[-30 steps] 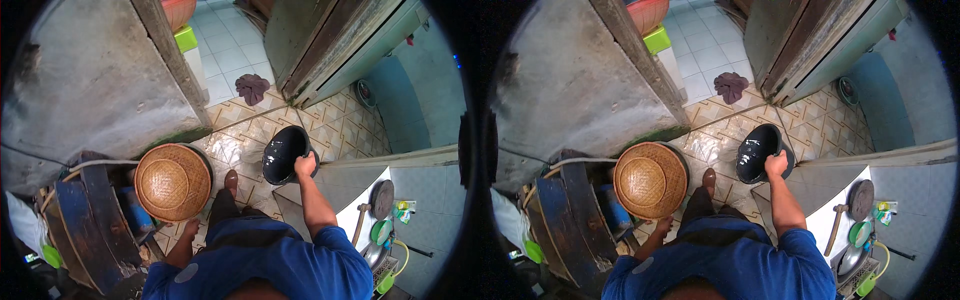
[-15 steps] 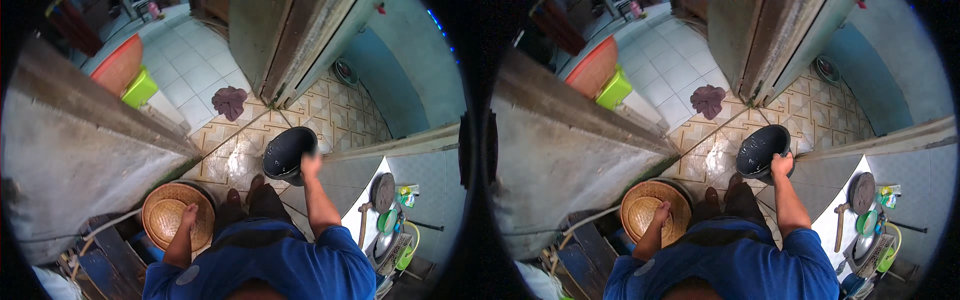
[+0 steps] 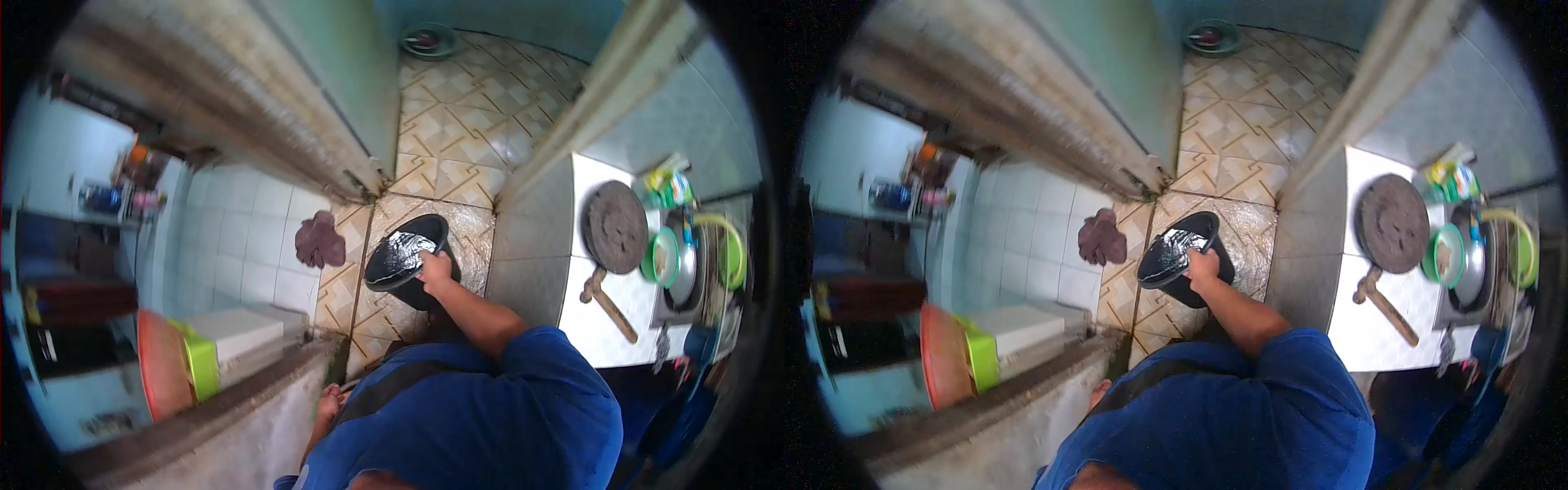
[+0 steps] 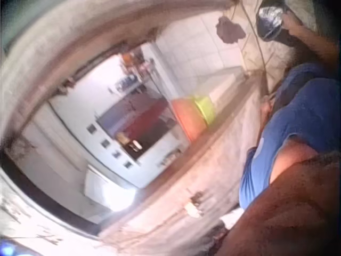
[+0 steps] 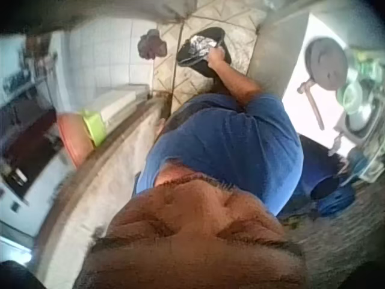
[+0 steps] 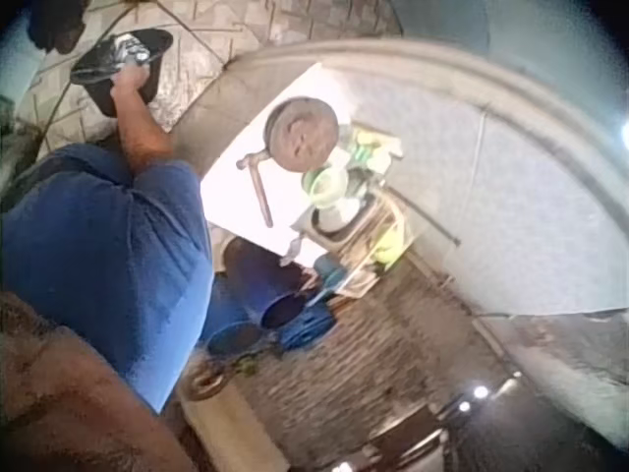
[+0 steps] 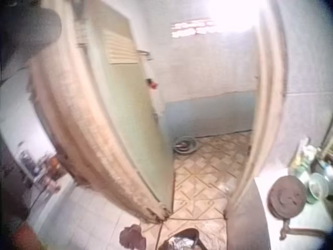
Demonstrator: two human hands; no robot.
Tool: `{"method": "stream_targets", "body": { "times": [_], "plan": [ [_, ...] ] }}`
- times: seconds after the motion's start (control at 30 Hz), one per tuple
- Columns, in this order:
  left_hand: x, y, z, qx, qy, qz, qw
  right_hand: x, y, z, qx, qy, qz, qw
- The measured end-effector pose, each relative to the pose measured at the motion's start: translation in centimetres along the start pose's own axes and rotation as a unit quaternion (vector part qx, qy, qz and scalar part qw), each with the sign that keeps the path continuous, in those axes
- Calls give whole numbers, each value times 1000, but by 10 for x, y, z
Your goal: The person repeatedly dips a black bucket into a large blue barrel of water, filling and emptying it while also handling a small blue scoop and a sponge at a sink.
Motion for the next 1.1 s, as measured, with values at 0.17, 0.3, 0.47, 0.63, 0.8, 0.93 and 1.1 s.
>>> {"method": "stream_targets", "body": {
  "times": [0.17,0.3,0.47,0.63,0.8,0.93,1.1],
  "plan": [
    [66,-151,12,50,14,126,991,-4,17,11,85,-39,134,987],
    [106,-222,36,72,54,205,975,5,32,18,135,-46,256,956],
    [150,-276,54,56,84,307,946,14,19,78,138,-42,414,899],
    [117,-300,166,37,190,405,894,24,32,104,147,-77,551,818],
    [150,-384,220,22,203,519,830,14,31,129,115,-144,665,724],
    [217,-466,193,40,170,528,831,5,18,132,104,-197,733,643],
    [293,-531,214,73,195,565,799,-13,-14,127,91,-232,812,528]
  ]
}}
Point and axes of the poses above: each hand's wrist, its own z-axis towards the middle knuckle, its own x-axis out of the palm, y = z × x, the point moved 7 cm from there along z, towards the middle knuckle, and after that the axes turned 2 degrees about x, right-handed, at the moved point
